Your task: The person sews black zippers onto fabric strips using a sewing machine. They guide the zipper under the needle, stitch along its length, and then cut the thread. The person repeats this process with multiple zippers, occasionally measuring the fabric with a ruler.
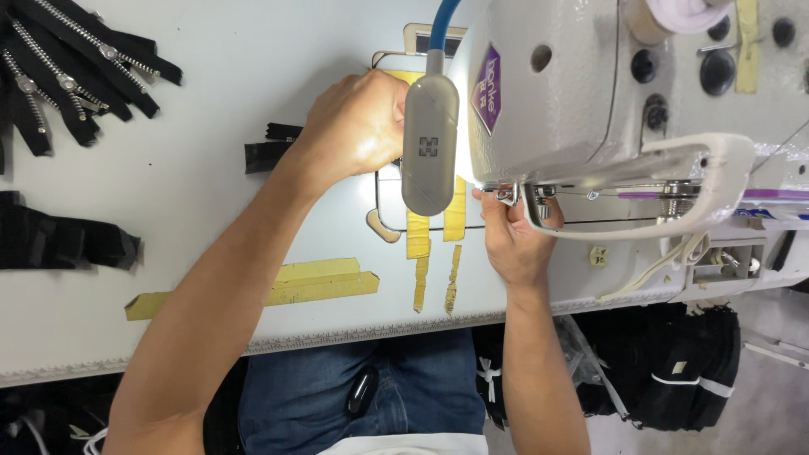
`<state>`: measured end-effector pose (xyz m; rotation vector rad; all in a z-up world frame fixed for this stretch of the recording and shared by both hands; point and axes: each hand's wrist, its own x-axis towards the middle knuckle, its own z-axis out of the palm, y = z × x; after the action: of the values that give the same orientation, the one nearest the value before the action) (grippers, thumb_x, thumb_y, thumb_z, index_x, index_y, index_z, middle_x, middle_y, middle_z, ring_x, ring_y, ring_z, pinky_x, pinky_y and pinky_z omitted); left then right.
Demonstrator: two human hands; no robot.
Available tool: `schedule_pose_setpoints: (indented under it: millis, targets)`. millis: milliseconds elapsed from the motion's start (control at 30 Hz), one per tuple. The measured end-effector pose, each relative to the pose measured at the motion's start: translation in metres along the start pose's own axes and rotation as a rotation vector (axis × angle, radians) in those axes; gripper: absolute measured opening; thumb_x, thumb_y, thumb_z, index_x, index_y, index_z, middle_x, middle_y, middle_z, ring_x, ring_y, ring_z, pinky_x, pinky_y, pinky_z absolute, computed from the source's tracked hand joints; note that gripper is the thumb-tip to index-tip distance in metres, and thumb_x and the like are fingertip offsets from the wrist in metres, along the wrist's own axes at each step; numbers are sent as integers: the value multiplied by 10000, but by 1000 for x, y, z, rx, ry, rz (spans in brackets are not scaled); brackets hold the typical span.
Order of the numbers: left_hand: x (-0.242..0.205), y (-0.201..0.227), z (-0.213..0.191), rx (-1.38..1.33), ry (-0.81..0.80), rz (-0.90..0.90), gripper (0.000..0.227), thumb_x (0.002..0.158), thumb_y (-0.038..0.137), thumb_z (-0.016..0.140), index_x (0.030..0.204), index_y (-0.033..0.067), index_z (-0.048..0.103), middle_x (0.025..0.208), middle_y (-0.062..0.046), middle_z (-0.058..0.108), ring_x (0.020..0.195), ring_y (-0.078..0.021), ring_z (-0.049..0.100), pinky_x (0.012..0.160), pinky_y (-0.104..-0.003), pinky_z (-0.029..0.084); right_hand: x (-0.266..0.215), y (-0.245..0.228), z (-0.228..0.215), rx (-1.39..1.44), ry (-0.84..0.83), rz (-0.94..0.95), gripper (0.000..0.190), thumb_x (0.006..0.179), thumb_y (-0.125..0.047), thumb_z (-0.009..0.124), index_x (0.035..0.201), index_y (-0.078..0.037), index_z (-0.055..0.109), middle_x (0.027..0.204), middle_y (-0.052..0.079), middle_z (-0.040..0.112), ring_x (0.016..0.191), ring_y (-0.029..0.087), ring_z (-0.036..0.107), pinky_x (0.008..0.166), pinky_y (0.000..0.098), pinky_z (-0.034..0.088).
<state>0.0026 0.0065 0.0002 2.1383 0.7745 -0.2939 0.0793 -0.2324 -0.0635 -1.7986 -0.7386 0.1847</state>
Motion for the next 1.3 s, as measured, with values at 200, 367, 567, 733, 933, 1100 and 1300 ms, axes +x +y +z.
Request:
schedule_pose_setpoints:
  millis: [200, 367, 567, 733, 933, 1100, 1300]
  targets:
    - [-2, -12, 8, 2, 42, 51, 143, 720, 113, 503, 633, 191, 420, 597, 7, 402, 649, -255, 334, 579, -408, 405, -4, -10, 5, -56, 41, 50, 70, 972, 12, 649, 946, 48, 595, 864, 145, 660, 819, 286, 791, 515, 327, 627]
    - [-42, -37, -19, -134, 129, 84, 198, 900, 331, 686, 925, 158, 780, 898, 24, 794, 851, -166, 731, 784, -354, 532, -13, -37, 10, -121, 47, -48, 152, 1030, -34, 608, 973, 94, 665, 832, 168, 711, 759, 221, 716, 679, 319, 622]
    - [-128, -41, -47, -271, -56, -117, 212, 940, 334, 683, 1052, 186, 785, 962, 78, 776, 703, -108, 716, 687, -257, 521, -51, -79, 20, -194, -101, -243, 194, 995, 68, 574, 1156, 131, 662, 1078, 255, 655, 852, 267, 697, 775, 323, 644]
    - [-157, -40, -12, -328, -73, 11, 190, 927, 344, 678, 987, 206, 795, 872, 106, 770, 539, -61, 487, 567, -254, 403, -78, -93, 21, 169, -296, 255, 377, 996, -107, 603, 1331, 67, 592, 1145, 180, 661, 855, 188, 726, 737, 257, 629]
    - [-156, -27, 32, -356, -55, 202, 117, 934, 283, 676, 926, 212, 769, 875, 109, 771, 580, -104, 465, 590, -283, 406, -66, -83, 0, 310, -412, 409, 187, 962, -106, 687, 1110, 4, 716, 888, 96, 697, 728, 130, 666, 585, 232, 614]
    - [-147, -31, 56, -341, 7, 365, 184, 935, 254, 696, 1058, 133, 760, 965, 28, 783, 694, -114, 633, 656, -287, 478, -68, -63, -20, 317, -386, 520, 174, 934, -133, 719, 996, 30, 721, 799, 117, 708, 632, 143, 653, 564, 225, 608]
    - [-139, -28, 74, -338, -18, 463, 148, 928, 282, 734, 985, 145, 726, 850, 18, 706, 710, -141, 636, 634, -295, 469, -68, -60, -43, 370, -506, 403, 256, 987, -222, 645, 1059, 21, 684, 851, 135, 678, 683, 164, 663, 599, 232, 577]
